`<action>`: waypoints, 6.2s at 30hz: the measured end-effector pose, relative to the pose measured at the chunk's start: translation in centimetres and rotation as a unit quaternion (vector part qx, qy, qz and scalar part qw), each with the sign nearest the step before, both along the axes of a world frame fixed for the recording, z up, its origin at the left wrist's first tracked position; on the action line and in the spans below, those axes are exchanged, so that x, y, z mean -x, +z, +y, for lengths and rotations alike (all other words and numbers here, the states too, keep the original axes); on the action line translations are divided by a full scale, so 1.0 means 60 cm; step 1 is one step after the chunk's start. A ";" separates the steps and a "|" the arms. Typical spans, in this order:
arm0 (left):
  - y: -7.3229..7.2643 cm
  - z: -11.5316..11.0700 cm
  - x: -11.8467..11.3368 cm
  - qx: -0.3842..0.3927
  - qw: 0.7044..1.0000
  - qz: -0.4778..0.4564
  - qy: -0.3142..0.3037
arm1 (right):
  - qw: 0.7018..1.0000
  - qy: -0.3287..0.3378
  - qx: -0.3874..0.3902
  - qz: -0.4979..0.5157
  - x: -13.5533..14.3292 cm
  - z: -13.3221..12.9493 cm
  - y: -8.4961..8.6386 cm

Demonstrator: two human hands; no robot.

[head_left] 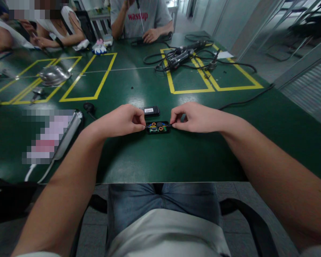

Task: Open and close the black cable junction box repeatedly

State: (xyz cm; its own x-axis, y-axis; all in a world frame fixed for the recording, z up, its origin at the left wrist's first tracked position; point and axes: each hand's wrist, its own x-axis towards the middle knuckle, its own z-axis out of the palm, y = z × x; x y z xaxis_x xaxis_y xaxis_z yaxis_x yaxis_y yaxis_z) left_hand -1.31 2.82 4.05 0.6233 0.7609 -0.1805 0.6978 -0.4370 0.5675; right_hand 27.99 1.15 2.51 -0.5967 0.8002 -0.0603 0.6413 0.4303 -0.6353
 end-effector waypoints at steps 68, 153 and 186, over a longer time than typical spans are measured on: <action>-0.001 -0.007 -0.006 -0.063 0.993 -0.087 -0.054 | 0.991 0.008 -0.101 0.087 0.016 0.005 -0.038; -0.012 -0.002 -0.005 -0.017 0.997 -0.040 -0.065 | 0.996 -0.003 -0.029 0.080 0.019 0.000 -0.038; -0.022 -0.013 -0.015 -0.062 0.997 0.000 -0.037 | 0.991 -0.005 -0.130 0.035 0.039 -0.015 -0.049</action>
